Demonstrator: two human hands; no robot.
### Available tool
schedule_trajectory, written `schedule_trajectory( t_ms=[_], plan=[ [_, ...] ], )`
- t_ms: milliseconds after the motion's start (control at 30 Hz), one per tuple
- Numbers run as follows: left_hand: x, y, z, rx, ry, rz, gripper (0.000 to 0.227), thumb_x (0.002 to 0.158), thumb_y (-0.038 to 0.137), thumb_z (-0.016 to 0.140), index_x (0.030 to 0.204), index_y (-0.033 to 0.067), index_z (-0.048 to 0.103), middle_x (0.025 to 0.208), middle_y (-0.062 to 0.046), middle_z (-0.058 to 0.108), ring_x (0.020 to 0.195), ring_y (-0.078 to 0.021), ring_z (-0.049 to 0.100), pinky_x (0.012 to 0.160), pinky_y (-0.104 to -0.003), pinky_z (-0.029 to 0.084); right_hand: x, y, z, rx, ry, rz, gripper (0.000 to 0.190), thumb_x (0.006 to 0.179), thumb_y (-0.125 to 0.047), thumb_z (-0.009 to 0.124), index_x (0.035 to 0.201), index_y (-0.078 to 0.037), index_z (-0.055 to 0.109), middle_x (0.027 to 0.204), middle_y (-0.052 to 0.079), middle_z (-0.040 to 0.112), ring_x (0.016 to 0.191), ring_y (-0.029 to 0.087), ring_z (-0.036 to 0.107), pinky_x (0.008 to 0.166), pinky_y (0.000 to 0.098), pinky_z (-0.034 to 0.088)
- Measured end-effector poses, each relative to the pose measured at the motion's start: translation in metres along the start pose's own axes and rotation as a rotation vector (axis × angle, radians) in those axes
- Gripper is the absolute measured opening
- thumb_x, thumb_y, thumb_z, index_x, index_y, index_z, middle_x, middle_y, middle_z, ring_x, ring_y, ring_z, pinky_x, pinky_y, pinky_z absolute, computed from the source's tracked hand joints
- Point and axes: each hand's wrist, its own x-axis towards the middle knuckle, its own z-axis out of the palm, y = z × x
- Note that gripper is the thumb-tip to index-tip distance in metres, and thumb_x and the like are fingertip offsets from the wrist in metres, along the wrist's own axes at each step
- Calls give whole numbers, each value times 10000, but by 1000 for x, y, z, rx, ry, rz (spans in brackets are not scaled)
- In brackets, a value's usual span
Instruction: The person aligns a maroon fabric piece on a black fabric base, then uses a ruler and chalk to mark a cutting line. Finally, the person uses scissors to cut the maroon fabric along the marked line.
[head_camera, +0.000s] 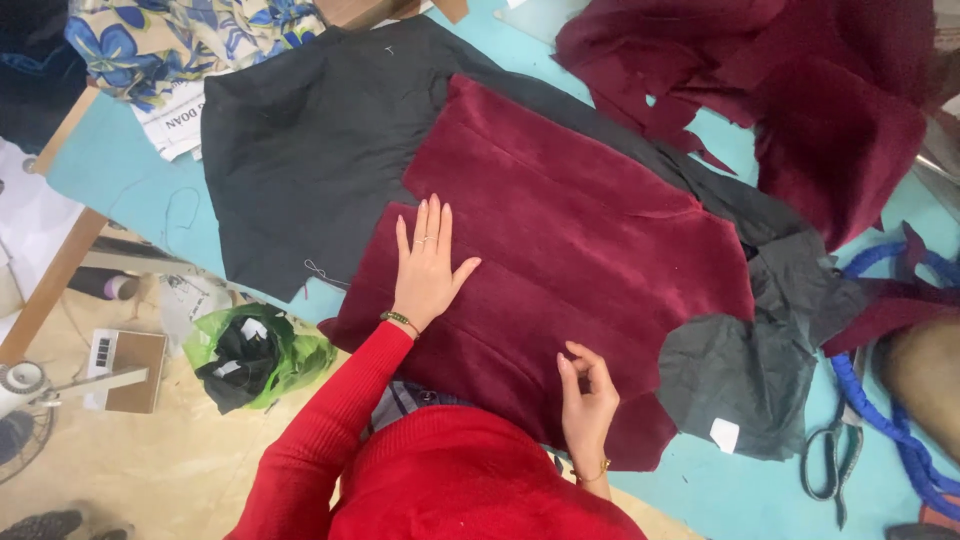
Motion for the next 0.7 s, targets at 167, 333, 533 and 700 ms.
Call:
schedule_trajectory(
  t_ms=[167, 333, 533, 700],
  plan=[
    [-1, -1, 2, -26, -6, 10, 861, 1044, 615, 460, 1583, -44, 333, 1668, -228, 272, 1561, -339, 250, 1259, -581, 182, -6, -1, 0, -76, 39, -137, 206, 970, -57, 683, 1173, -78, 712, 924, 21, 655, 864, 129, 609, 876, 285, 531],
    [-1, -2, 6, -6, -34, 8, 870, 1047, 630, 431, 1599, -33, 314, 1694, -187, 219, 1569, -320, 236, 1257, -584, 178, -17, -4, -3, 20, 40, -47, 189, 955, -61, 698, 1144, -62, 699, 821, 10, 690, 701, 87, 644, 775, 231, 557],
    [2, -3, -10, -164, -89, 10, 855, 1054, 546, 447, 1594, -74, 213, 1653, -241, 314, 1556, -380, 231, 1256, -586, 133, -37, -2, -7, -3, 44, -25, 192, 963, -76, 695, 1153, -95, 714, 761, -40, 593, 702, 62, 542, 717, 226, 504],
    [7, -24, -28, -712, -113, -77, 506, 898, -105, 395, 1401, -101, 338, 1584, -235, 421, 1491, -381, 367, 1272, -516, 202, -51, -3, -1, -73, 77, 33, 176, 973, -124, 690, 1145, -141, 729, 805, -49, 640, 712, 59, 573, 707, 226, 493]
  ],
)
